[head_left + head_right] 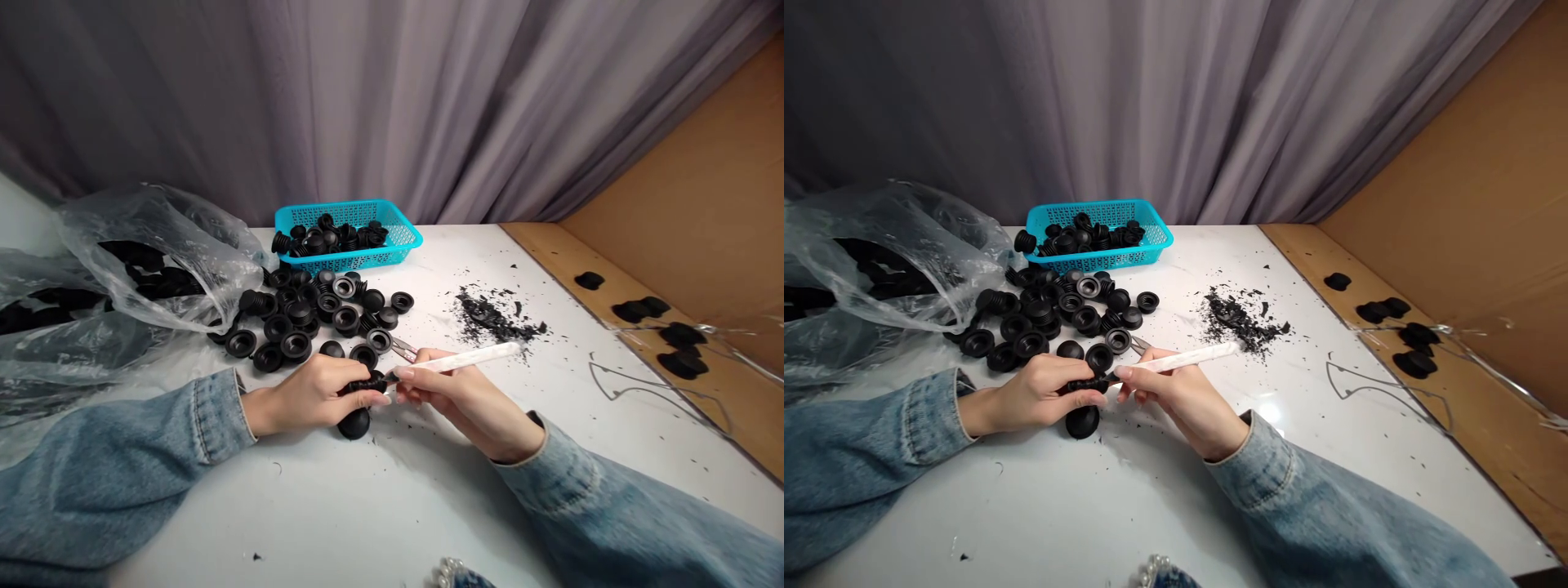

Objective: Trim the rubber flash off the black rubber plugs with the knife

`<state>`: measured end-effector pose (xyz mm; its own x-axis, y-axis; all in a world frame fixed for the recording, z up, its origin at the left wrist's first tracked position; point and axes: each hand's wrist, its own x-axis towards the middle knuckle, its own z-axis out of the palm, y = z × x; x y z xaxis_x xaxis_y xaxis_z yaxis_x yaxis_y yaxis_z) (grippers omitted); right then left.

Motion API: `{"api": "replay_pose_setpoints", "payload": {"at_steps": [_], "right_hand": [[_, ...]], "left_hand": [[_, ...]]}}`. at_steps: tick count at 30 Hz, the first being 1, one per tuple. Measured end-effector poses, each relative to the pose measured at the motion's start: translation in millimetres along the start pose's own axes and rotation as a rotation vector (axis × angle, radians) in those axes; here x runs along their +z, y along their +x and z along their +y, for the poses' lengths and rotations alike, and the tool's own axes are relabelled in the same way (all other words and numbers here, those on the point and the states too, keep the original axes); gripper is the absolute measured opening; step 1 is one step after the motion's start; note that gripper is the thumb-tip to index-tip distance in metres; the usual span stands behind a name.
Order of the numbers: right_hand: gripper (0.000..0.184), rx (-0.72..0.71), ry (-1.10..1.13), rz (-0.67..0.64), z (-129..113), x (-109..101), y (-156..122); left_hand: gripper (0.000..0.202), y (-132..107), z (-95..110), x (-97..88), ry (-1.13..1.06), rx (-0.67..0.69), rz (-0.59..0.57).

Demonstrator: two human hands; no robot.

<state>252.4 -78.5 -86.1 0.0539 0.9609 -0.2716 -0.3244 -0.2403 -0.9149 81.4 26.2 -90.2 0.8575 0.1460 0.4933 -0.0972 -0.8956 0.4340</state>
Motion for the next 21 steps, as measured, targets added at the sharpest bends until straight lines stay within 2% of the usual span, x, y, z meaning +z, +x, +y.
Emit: {"api": "replay_pose_setpoints", "payload": {"at_steps": [4, 7, 11, 16, 21], "right_hand": [[0.026, -0.249, -0.228, -0.006, -7.9, 0.3, -5.9], [0.027, -0.337, -0.354, -0.06, -13.6, 2.0, -11.0], [0.026, -0.371, -0.486, -0.08, -16.8, -0.2, -14.4], [0.02, -0.461, -0.658, -0.141, -19.4, -5.6, -16.3], [0.025, -0.328, -0.664, -0.149, -24.1, -7.2, -16.6]], "left_hand": [[0.036, 2.5, 1.9, -2.3, -0.081, -0.065, -0.058], [0.035, 3.1, 2.2, -2.7, -0.156, -0.088, -0.115], [0.033, 2.8, 1.4, -2.4, -0.207, -0.129, -0.162], [0.03, 4.4, 1.4, -2.7, -0.244, -0.156, -0.168], [0.031, 6.5, 2.4, -2.9, -0.222, -0.182, -0.17]]}}
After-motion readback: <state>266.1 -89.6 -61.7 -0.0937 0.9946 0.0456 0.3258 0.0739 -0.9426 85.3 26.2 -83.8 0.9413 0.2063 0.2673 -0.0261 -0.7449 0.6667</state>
